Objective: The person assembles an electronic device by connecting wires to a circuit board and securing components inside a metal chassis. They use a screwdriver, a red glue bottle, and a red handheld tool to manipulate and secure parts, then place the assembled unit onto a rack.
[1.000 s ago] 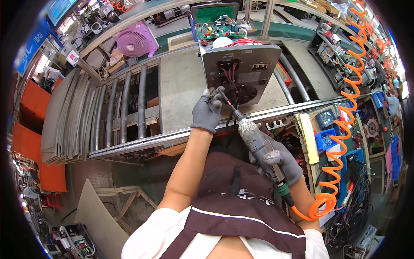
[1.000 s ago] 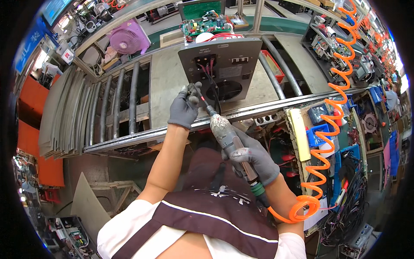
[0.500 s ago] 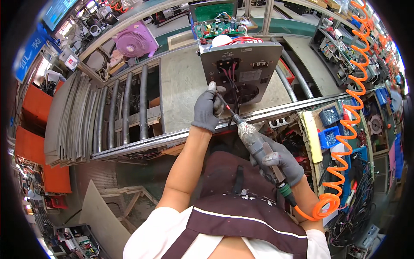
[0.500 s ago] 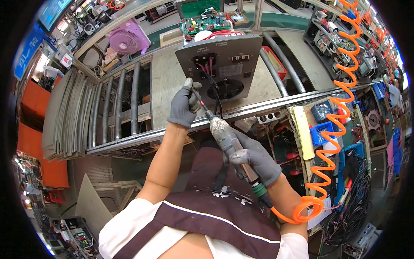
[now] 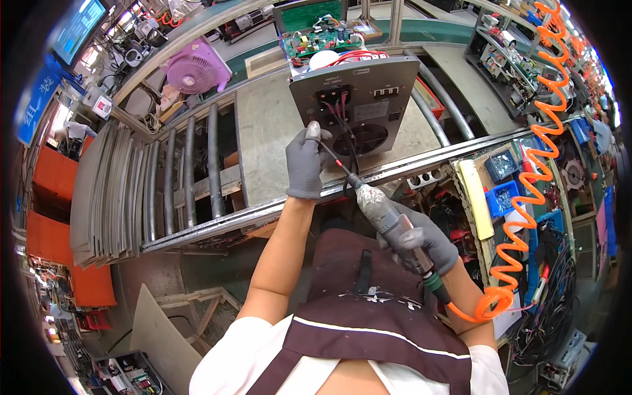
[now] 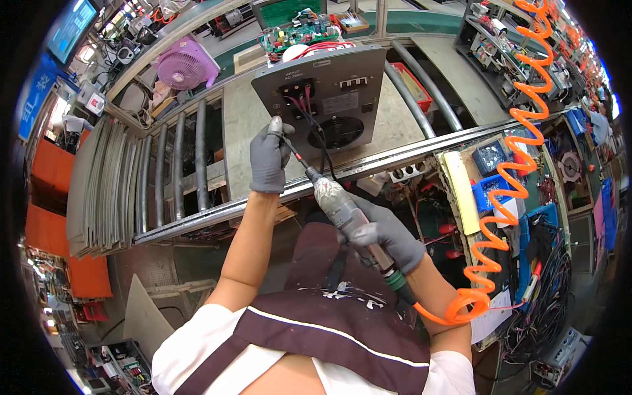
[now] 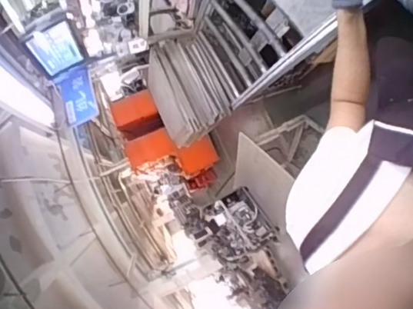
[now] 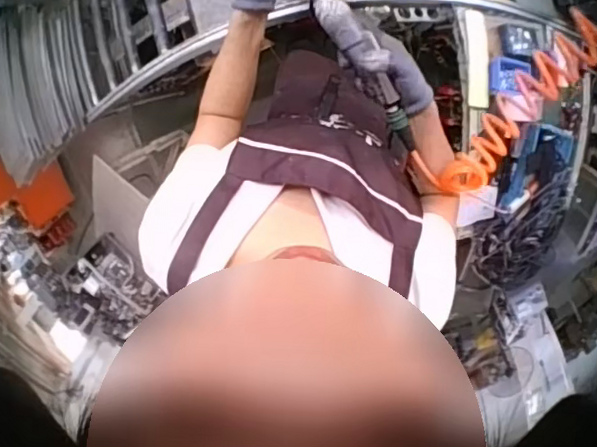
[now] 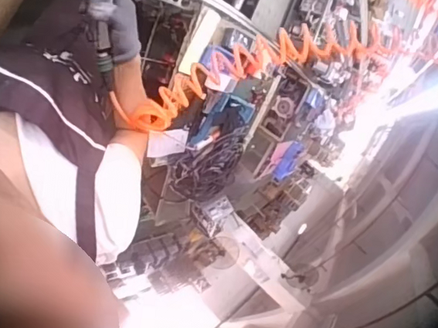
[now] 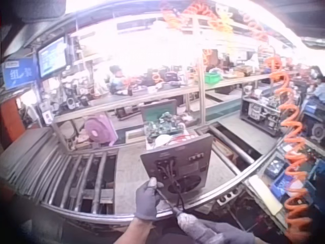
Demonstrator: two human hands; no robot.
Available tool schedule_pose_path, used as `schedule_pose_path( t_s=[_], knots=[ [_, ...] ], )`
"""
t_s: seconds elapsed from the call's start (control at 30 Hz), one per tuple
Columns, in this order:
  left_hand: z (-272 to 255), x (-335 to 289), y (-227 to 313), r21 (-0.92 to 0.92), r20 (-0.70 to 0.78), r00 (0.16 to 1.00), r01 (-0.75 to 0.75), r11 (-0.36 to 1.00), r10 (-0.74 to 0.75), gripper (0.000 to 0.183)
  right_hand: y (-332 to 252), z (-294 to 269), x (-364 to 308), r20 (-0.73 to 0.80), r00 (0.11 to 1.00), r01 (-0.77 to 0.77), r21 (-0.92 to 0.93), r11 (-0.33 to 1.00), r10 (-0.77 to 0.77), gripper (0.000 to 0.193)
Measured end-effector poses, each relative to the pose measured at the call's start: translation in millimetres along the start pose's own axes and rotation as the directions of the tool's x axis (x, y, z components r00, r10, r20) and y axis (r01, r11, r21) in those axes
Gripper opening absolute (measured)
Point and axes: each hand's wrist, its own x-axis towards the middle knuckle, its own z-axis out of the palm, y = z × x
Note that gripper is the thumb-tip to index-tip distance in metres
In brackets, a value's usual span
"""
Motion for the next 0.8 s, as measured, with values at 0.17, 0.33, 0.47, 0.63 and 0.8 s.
schedule_pose_path(
  t_s=[0.17,0.33,0.47,0.63,0.8],
  knots=[
    [-0.3,6.8,-2.7,0.224,0.011,0.982,-0.186,0.957,0.189,0.035,2.3,11.2,3.4,-0.129,0.965,0.168,-0.371,0.913,-0.23,0.094],
    [0.5,-0.1,9.3,0.152,0.051,0.998,-0.03,0.988,0.022,0.034,11.7,2.1,8.4,-0.118,0.921,0.272,-0.485,0.831,-0.371,0.09],
    [4.6,-6.9,5.4,0.029,0.042,0.993,-0.112,0.993,0.111,0.033,2.6,-3.1,-1.2,-0.034,0.994,0.105,-0.015,0.994,-0.106,0.086],
    [6.1,-5.3,-2.3,0.157,-0.039,0.975,-0.21,0.965,0.218,0.032,8.0,-0.9,7.0,-0.034,0.911,0.343,-0.487,0.803,-0.41,0.09],
    [-7.9,-0.5,-2.0,0.173,0.179,0.984,-0.017,0.985,-0.015,0.032,-0.3,-3.0,-1.3,-0.114,0.974,0.122,-0.465,0.877,-0.195,0.095]
  ],
)
